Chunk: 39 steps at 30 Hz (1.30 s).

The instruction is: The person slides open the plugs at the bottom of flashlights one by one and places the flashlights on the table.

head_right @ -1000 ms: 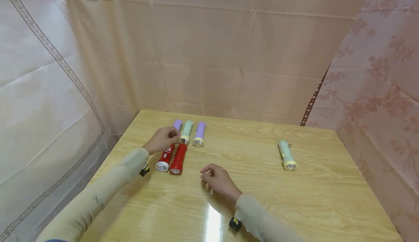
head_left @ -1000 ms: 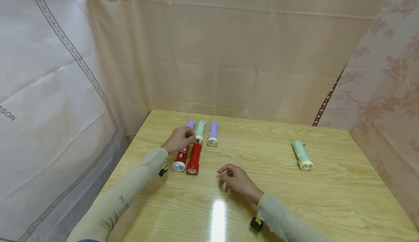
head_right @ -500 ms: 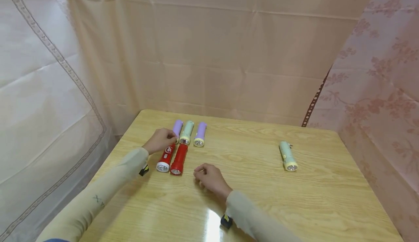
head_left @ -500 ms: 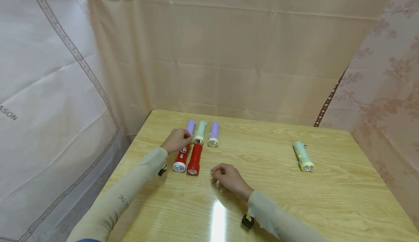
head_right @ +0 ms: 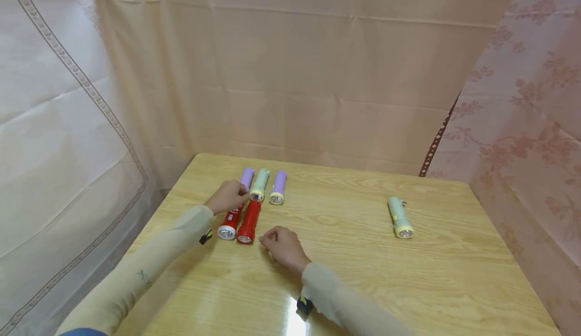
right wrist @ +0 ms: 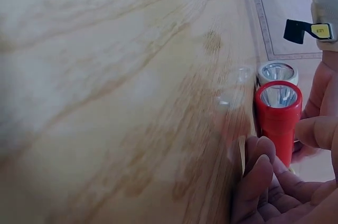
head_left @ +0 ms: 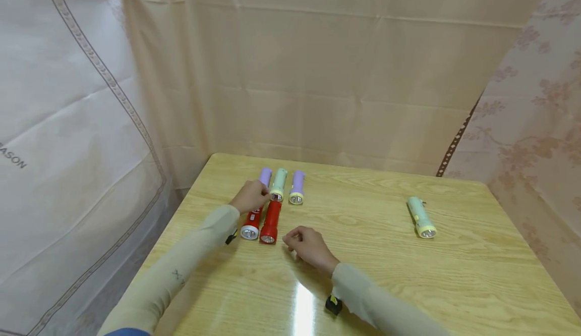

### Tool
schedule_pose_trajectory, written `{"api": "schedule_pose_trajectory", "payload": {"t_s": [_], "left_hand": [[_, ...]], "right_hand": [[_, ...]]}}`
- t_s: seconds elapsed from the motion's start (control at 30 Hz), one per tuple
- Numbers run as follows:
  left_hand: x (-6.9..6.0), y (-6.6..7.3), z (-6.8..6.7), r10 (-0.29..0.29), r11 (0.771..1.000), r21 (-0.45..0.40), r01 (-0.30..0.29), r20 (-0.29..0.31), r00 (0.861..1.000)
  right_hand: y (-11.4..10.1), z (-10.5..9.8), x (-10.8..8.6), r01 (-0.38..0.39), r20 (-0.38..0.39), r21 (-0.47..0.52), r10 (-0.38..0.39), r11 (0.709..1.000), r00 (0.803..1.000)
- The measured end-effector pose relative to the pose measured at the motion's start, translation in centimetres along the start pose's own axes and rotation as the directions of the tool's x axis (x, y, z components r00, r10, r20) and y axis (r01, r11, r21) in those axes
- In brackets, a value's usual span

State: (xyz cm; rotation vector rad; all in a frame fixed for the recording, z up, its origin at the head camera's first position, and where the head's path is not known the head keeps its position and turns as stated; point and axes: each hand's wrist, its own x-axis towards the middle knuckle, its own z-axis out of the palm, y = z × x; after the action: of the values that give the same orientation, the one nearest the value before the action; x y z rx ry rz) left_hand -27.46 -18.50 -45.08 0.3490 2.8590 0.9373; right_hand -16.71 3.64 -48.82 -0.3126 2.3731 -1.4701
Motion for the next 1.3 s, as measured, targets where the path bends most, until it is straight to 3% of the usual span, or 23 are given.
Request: {"api": "schedule_pose_trajectory", "payload": {"t_s": [0.37, 0.5, 0.73, 1.07, 1.3], "left_hand": [[0.5, 0.4, 0.6, -0.064, 0.997, -0.051, 0.066, 0.046, 0.997], [0.8, 0.6, 0.8, -0.065, 0.997, -0.045, 0.068, 0.059, 0.996], [0.6, 1.2, 1.0, -0.017, 0.998, 0.055, 0.015, 0.036, 0.999], [0.9, 1.5, 1.1, -0.062, 0.997, 0.047, 0.059, 0.074, 0.995], [1.1, 1.6, 1.5, -0.056, 0.998, 0.030, 0.054, 0.075, 0.996]], "right_hand": [[0.0, 1.0, 1.2, 0.026, -0.036, -0.046, -0.028, 0.999, 0.999], [-0.3, 1.3, 1.3, 0.028, -0.034, -0.055, -0.030, 0.998, 0.999], [-0.7, 1.8, 1.7, 0.016, -0.051, -0.104, -0.022, 0.994, 0.998], [-1.1, 2.1, 1.9, 0.006, -0.042, -0.124, -0.011, 0.992, 0.999], [-1.2, 2.1, 1.9, 0.011, -0.019, -0.095, -0.013, 0.995, 1.000]]}}
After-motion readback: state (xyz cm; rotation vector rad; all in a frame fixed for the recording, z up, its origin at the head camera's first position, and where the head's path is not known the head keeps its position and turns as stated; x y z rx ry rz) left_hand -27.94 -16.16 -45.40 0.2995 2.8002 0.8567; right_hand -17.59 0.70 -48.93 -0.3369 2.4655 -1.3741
